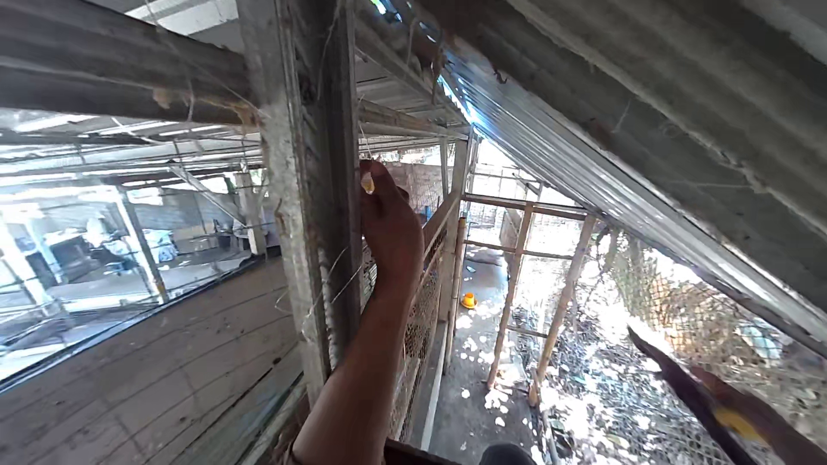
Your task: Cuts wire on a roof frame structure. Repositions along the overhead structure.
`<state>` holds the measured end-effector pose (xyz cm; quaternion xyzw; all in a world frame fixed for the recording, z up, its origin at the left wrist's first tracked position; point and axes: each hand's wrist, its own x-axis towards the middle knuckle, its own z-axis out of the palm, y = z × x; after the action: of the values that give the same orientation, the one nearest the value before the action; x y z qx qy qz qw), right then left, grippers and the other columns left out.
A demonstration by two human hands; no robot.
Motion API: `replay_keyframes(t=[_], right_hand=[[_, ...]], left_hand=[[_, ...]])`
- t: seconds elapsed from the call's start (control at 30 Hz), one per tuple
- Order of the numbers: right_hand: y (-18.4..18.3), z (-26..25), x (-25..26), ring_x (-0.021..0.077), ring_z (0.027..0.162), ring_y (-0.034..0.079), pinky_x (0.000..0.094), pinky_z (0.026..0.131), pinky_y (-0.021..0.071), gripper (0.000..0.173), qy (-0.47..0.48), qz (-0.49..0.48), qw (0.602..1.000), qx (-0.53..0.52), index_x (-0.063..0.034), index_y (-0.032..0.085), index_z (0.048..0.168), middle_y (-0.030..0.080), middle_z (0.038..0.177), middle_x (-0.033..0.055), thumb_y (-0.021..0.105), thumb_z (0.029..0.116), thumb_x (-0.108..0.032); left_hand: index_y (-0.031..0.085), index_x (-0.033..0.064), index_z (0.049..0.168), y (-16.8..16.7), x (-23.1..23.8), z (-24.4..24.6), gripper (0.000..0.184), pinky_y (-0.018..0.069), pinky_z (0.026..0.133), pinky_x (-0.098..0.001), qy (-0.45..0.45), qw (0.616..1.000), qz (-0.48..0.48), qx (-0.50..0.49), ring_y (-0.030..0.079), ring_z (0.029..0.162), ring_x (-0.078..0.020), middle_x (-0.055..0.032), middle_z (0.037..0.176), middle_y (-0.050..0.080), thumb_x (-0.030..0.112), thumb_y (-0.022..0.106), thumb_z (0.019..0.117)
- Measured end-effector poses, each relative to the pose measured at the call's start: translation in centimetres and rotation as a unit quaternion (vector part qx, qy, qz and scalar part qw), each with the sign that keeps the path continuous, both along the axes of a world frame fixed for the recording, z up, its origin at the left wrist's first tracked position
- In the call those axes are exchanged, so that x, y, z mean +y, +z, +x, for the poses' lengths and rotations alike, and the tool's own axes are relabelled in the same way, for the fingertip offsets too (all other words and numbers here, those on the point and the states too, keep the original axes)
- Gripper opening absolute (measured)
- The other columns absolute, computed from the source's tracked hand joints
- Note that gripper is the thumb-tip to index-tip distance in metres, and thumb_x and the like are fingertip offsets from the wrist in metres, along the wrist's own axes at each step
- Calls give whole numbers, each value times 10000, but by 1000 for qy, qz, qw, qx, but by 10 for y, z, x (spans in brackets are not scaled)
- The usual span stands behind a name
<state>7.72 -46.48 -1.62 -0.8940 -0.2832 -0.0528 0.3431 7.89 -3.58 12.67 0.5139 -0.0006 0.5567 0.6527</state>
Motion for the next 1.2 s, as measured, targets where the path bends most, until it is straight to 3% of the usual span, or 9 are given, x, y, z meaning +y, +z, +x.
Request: replay_keyframes(t=[0.07, 0.13, 0.17, 0.27, 0.4, 0.57, 0.73, 0.87, 1.2], right_hand=[[22, 25, 66, 388, 1331, 502, 526, 1094, 426, 1068, 50, 39, 994, -89, 25, 405, 1537, 505, 1466, 281, 790, 714, -537], [57, 44, 126, 303, 1215, 574, 501, 997, 482, 1003, 63, 58, 981, -176, -34, 521, 1478, 612, 1351, 183, 726, 689, -619], [79, 47, 151, 304, 1203, 574, 520, 977, 480, 946, 65, 58, 980, -181, -60, 541, 1469, 623, 1325, 168, 733, 685, -553], [140, 47, 203, 337, 1190, 563, 582, 926, 473, 861, 62, 12, 989, -131, -149, 547, 1481, 616, 1258, 150, 779, 700, -427], [179, 47, 240, 312, 1158, 552, 588, 867, 465, 872, 86, -51, 988, -114, -253, 491, 1530, 584, 1250, 109, 814, 734, -403], [193, 55, 263, 323, 1141, 560, 574, 839, 479, 865, 103, -82, 980, -149, -245, 476, 1546, 581, 1257, 121, 791, 770, -460], [197, 58, 267, 306, 1129, 569, 577, 837, 471, 827, 105, -78, 975, -180, -219, 511, 1519, 602, 1220, 102, 788, 775, -452], [200, 59, 268, 251, 1032, 594, 525, 774, 489, 801, 113, -77, 970, -203, -210, 551, 1483, 608, 1140, 73, 774, 751, -446], [204, 60, 269, 198, 974, 614, 450, 750, 516, 739, 122, -66, 966, -216, -221, 572, 1460, 619, 1095, 51, 742, 776, -443]], left_hand=[[489, 258, 1187, -4, 0, -1, 295, 321, 458, -216, -12, 1000, 8, 3, 325, 486, -45, 83, 655, 349, 492, 327, 1108], [498, 278, 1193, -6, 0, -4, 309, 302, 429, -202, -14, 1000, 13, 14, 310, 459, -42, 84, 634, 337, 518, 328, 1101], [497, 280, 1146, -5, -1, -5, 310, 287, 414, -205, -14, 999, 14, 26, 295, 443, -48, 78, 616, 321, 537, 331, 1093], [488, 271, 1154, -5, 1, -5, 291, 318, 430, -220, -19, 999, 20, 32, 312, 455, -60, 68, 625, 327, 517, 343, 1098], [476, 267, 1111, -5, 2, -2, 235, 308, 434, -211, -36, 999, 14, 8, 304, 453, -48, 80, 612, 317, 475, 369, 1104], [482, 252, 1168, -5, 3, -1, 216, 346, 471, -203, -29, 999, 21, 7, 345, 494, -37, 79, 661, 360, 430, 372, 1114], [467, 240, 1147, -3, 1, 0, 172, 341, 469, -189, -32, 999, 9, -8, 342, 486, -27, 83, 668, 368, 387, 382, 1119], [463, 238, 1148, -3, 2, 0, 153, 333, 469, -182, -31, 999, 25, -19, 339, 484, -19, 92, 656, 365, 358, 370, 1125], [460, 249, 1055, -3, 3, 4, 126, 311, 445, -175, -38, 998, 8, -42, 322, 460, -16, 100, 616, 333, 322, 384, 1124]])
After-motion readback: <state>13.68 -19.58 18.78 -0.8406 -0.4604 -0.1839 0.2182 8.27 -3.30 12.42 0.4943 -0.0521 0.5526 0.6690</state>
